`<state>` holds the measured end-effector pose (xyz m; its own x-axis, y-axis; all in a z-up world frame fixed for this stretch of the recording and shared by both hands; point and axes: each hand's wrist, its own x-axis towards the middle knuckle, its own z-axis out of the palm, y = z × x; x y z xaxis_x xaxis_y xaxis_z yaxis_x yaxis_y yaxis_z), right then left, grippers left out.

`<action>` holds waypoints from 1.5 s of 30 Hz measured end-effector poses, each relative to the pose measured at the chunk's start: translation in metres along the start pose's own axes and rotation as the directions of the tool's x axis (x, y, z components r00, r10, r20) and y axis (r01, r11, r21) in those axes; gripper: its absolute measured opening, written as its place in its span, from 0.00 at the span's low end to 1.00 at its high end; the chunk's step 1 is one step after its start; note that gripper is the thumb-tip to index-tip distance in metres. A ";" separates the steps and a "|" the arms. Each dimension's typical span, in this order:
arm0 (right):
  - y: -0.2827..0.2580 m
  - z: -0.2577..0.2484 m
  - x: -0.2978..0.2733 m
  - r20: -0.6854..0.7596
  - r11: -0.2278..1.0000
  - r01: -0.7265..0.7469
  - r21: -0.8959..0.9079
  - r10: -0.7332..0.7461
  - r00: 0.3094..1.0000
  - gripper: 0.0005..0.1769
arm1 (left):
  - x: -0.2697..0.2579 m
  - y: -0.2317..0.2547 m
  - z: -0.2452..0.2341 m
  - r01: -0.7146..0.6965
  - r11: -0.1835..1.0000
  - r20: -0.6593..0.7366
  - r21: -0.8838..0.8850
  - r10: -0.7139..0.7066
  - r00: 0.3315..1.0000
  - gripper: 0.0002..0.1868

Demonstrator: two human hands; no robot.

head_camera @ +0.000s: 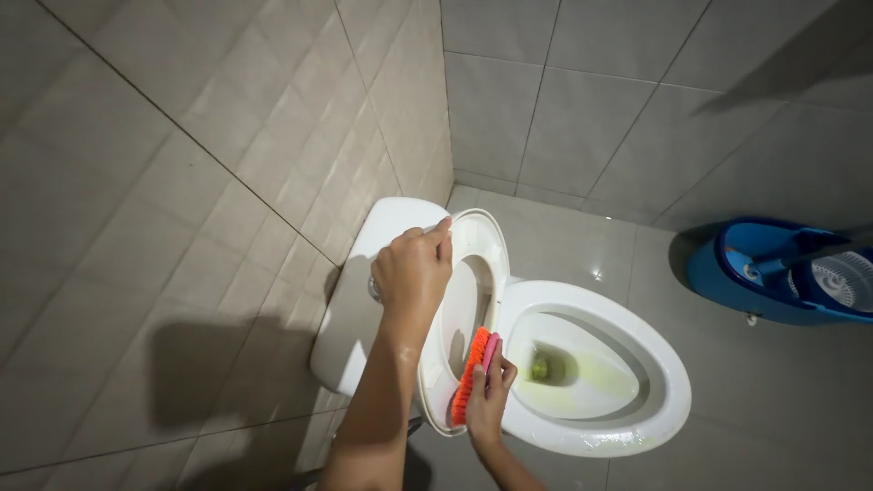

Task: The person scrubs the toilet seat, lid, and bowl using a pink sponge. They lift the lid to clean underneath and continue scrubbing the exterior and interior surfaces.

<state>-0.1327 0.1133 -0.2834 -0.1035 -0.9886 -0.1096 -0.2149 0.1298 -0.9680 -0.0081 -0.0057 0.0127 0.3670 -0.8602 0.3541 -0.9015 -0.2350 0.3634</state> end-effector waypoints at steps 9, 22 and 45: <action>-0.169 -0.010 -0.008 -0.062 0.934 0.326 0.149 -0.320 0.945 0.32 | 0.000 -0.002 0.005 -0.018 1.000 -0.035 -0.001 0.018 0.999 0.11; -0.148 -0.072 -0.050 0.394 0.823 0.557 -0.112 -0.478 0.785 0.36 | 0.000 -0.003 0.007 0.005 1.000 0.003 0.020 -0.005 1.000 0.11; 0.010 -0.044 -0.082 0.265 0.970 0.240 -0.031 -0.223 0.938 0.35 | 0.004 -0.002 0.000 0.020 0.999 -0.001 0.041 -0.020 1.000 0.13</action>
<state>-0.1692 0.1988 -0.2743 0.2083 -0.9766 0.0532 -0.2637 -0.1084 -0.9585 -0.0053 -0.0086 0.0137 0.3851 -0.8547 0.3480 -0.9027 -0.2704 0.3347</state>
